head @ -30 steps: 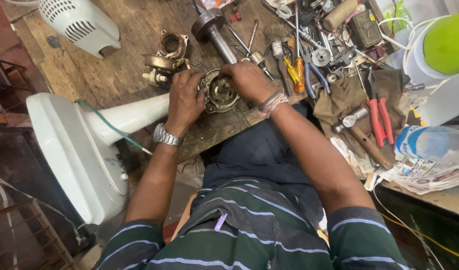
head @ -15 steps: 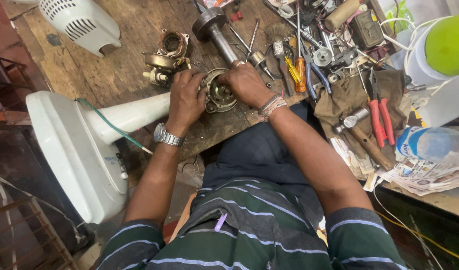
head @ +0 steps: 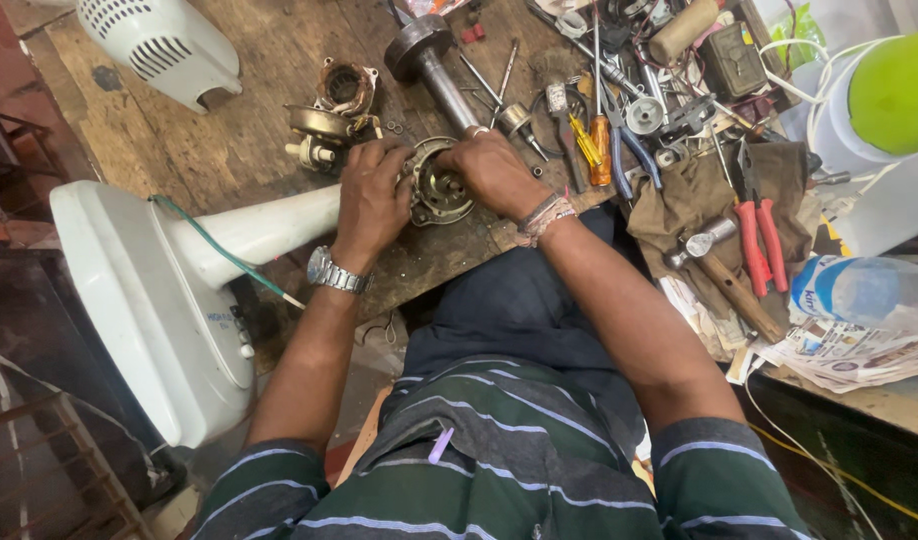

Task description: The person disassembles a small motor or fan assembly on a cluttered workbench, removes a bearing and a metal ring, applies lubricant to the bearing, and reassembles the components. The person uses a screwdriver, pliers, and a lubricant bottle during the process.

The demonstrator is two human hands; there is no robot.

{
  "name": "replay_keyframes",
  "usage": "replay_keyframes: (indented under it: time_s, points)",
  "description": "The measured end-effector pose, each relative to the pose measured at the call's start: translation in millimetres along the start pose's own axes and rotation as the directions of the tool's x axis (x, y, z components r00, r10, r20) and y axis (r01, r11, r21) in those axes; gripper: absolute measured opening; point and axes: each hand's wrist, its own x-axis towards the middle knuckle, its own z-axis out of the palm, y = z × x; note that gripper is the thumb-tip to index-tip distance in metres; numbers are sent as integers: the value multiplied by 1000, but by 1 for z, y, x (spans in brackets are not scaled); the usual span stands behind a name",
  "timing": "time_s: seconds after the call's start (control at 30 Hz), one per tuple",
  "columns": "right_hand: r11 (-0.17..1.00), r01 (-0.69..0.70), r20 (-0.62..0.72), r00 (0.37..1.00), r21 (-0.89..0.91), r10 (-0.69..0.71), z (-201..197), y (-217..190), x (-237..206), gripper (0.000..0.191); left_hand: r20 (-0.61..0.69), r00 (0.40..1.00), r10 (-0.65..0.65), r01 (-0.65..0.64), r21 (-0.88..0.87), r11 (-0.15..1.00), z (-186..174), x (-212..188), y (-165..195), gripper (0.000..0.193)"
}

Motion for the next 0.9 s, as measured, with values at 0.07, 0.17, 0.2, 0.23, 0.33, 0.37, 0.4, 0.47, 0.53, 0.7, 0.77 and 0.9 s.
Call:
replay_keyframes:
  time_s: [0.07, 0.17, 0.2, 0.23, 0.33, 0.37, 0.4, 0.47, 0.53, 0.7, 0.77, 0.9]
  points:
    - [1000, 12, -3, 1000, 1, -12, 0, 0, -1, 16, 0, 1000, 1, -1, 7, 1000, 1, 0, -1, 37]
    - [1000, 15, 3, 1000, -5, -15, 3, -1, -2, 16, 4, 1000, 2, -2, 13, 1000, 2, 0, -2, 38]
    - [1000, 15, -12, 1000, -7, -15, 5, -1, -2, 18, 5, 1000, -1, 1, 13, 1000, 3, 0, -2, 38]
    - [1000, 16, -27, 1000, -6, -16, 6, -1, -2, 19, 1, 1000, 2, -2, 15, 1000, 3, 0, -2, 38]
    - [996, 23, -15, 1000, -85, -24, 9, -1, 0, 13, 1, 1000, 4, -4, 13, 1000, 2, -1, -2, 39]
    - [996, 25, -15, 1000, -83, -26, 9, -1, 0, 14, 5, 1000, 1, -1, 11, 1000, 2, -1, -2, 38]
    - [996, 27, -16, 999, -80, -29, 9, -1, 0, 15, 8, 1000, -4, 4, 9, 1000, 2, -1, -2, 38]
    - [996, 34, -14, 999, -78, -35, 8, -1, -1, 17, 3, 1000, -1, 1, 15, 1000, 2, -1, -1, 38]
    - [996, 39, -12, 999, -82, -40, 9, -1, -2, 18, 10, 1000, -6, 6, 19, 1000, 2, -1, -1, 39]
    - [986, -17, 3, 1000, -168, 18, 21, -7, 0, 19, 5, 1000, -3, 2, 34, 999, 3, 0, -1, 39]
    - [980, -30, -9, 1000, -199, 28, 27, -9, -1, 21, 8, 1000, -6, 6, 28, 1000, 3, -1, -2, 38]
    - [982, -77, -37, 997, -173, 72, 32, -14, -11, 19, 7, 1000, -2, 2, 20, 1000, 3, 0, -2, 38]
